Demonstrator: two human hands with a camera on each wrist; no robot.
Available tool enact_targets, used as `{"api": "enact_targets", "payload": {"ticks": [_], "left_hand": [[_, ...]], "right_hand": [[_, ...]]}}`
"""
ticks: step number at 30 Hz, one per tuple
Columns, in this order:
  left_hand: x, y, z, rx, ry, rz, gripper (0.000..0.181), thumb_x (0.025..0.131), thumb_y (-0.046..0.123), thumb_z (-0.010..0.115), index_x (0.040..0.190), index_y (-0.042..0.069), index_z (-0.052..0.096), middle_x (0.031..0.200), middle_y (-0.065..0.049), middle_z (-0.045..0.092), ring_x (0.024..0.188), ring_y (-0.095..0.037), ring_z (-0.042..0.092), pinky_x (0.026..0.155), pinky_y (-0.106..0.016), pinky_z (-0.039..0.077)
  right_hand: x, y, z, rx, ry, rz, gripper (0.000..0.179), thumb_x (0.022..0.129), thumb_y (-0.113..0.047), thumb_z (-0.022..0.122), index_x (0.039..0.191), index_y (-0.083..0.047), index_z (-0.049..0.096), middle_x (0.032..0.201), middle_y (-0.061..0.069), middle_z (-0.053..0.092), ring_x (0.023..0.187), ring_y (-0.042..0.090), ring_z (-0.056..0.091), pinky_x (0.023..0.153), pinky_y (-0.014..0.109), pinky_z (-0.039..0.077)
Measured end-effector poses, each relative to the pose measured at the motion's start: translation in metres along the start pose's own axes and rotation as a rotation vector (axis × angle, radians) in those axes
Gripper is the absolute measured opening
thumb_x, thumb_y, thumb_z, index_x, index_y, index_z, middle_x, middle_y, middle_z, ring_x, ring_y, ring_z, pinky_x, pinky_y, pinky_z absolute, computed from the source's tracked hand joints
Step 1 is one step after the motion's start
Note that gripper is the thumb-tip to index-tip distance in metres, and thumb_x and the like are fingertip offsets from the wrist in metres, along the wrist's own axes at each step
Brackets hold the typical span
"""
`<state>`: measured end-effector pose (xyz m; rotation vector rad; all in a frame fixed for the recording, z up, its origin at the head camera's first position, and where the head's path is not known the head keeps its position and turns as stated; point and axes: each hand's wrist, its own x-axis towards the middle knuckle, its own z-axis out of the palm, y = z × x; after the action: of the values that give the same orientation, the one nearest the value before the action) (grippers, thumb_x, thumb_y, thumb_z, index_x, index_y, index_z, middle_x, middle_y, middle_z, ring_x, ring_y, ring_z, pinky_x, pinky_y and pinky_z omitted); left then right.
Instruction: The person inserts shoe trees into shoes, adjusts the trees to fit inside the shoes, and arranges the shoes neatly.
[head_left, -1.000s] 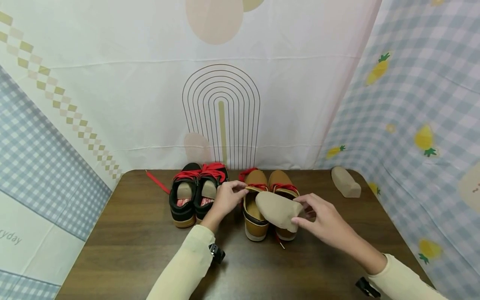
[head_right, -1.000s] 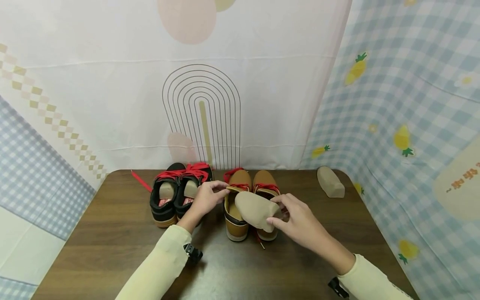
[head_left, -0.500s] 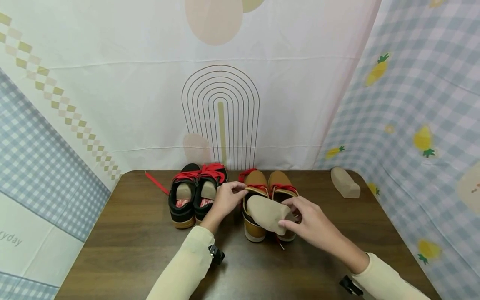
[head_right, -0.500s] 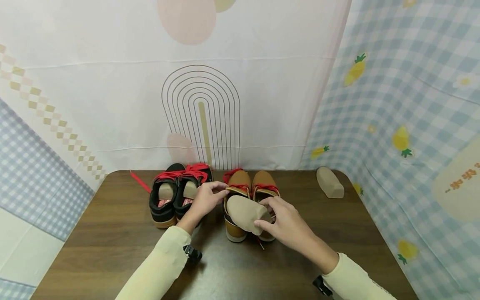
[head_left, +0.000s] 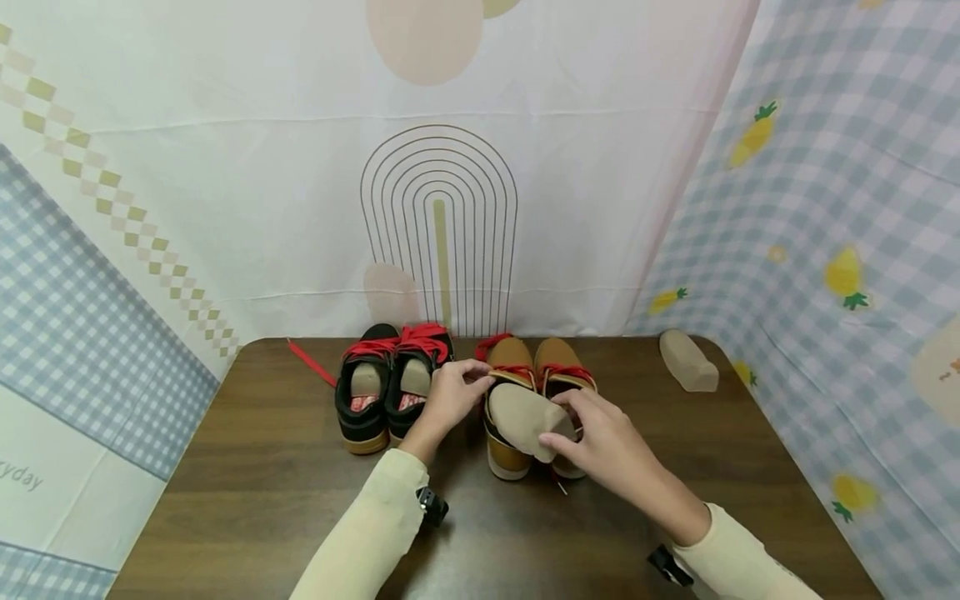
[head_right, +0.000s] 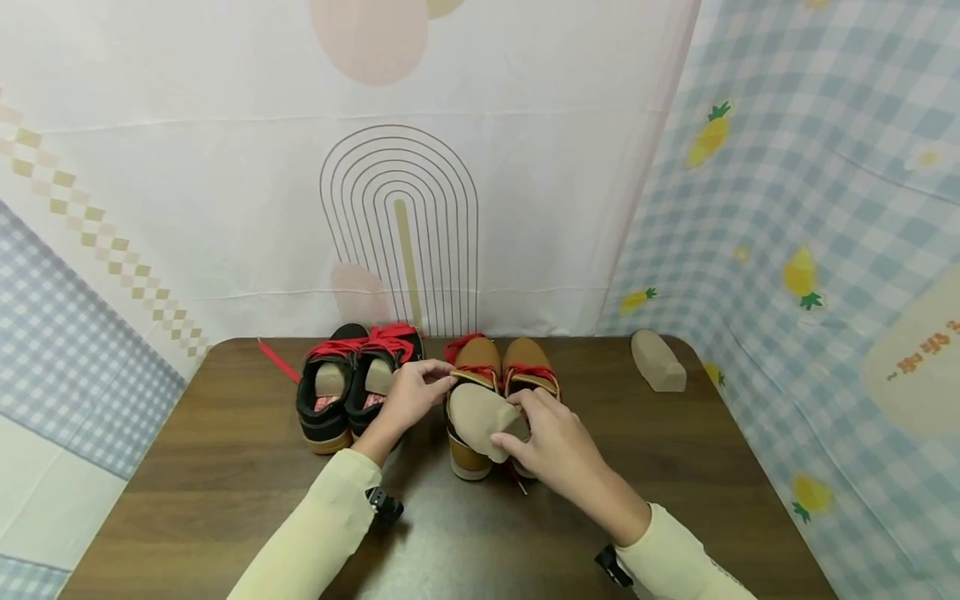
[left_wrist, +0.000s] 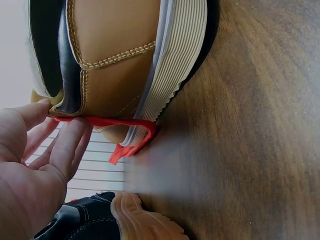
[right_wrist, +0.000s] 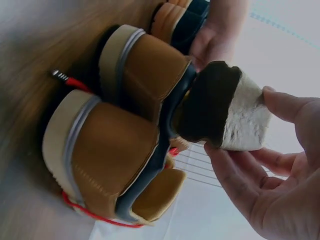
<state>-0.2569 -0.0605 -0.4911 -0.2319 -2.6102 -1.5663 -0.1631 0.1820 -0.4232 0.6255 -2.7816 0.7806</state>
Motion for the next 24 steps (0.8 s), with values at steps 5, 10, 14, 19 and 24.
{"api": "enact_targets", "payload": {"ticks": [5,10,14,19,24], "left_hand": [[0.000,-0.001,0.000,0.019,0.005,0.008,0.012,0.094,0.016,0.076,0.104,0.009,0.079,0.099,-0.006,0.079,0.084,-0.017,0.073,0.067,-0.025,0.057],[-0.001,-0.002,0.000,0.019,0.007,0.018,0.013,0.094,0.016,0.076,0.104,0.009,0.079,0.099,-0.007,0.079,0.085,-0.017,0.073,0.068,-0.025,0.057],[-0.001,-0.003,0.000,0.017,0.011,0.024,0.012,0.094,0.016,0.076,0.104,0.009,0.080,0.098,-0.006,0.079,0.084,-0.016,0.073,0.068,-0.025,0.057],[0.000,-0.003,0.000,0.036,0.012,0.030,0.013,0.094,0.017,0.076,0.104,0.009,0.080,0.099,-0.006,0.079,0.087,-0.018,0.074,0.073,-0.029,0.058],[0.000,-0.002,0.000,0.038,0.012,0.038,0.013,0.094,0.017,0.077,0.104,0.009,0.080,0.099,-0.006,0.080,0.088,-0.019,0.074,0.076,-0.031,0.059]], "right_hand": [[0.004,-0.007,0.004,-0.056,0.007,-0.003,0.046,0.082,-0.035,0.089,0.115,-0.010,0.069,0.091,-0.003,0.062,0.073,0.009,0.052,0.062,0.026,0.045],[0.007,-0.012,0.008,-0.104,0.018,0.001,0.049,0.080,-0.038,0.089,0.113,-0.009,0.069,0.097,0.003,0.068,0.078,0.014,0.060,0.066,0.033,0.051],[0.010,-0.017,0.010,-0.150,0.023,0.023,0.052,0.079,-0.043,0.089,0.113,-0.008,0.069,0.102,0.007,0.071,0.084,0.024,0.068,0.068,0.043,0.056],[0.015,-0.023,0.011,-0.190,0.010,0.061,0.053,0.080,-0.047,0.087,0.113,-0.009,0.069,0.101,0.007,0.071,0.082,0.027,0.068,0.063,0.046,0.056],[0.019,-0.024,0.018,-0.212,0.014,0.059,0.053,0.080,-0.049,0.087,0.110,-0.010,0.068,0.093,0.005,0.068,0.071,0.024,0.064,0.056,0.041,0.052]]}}
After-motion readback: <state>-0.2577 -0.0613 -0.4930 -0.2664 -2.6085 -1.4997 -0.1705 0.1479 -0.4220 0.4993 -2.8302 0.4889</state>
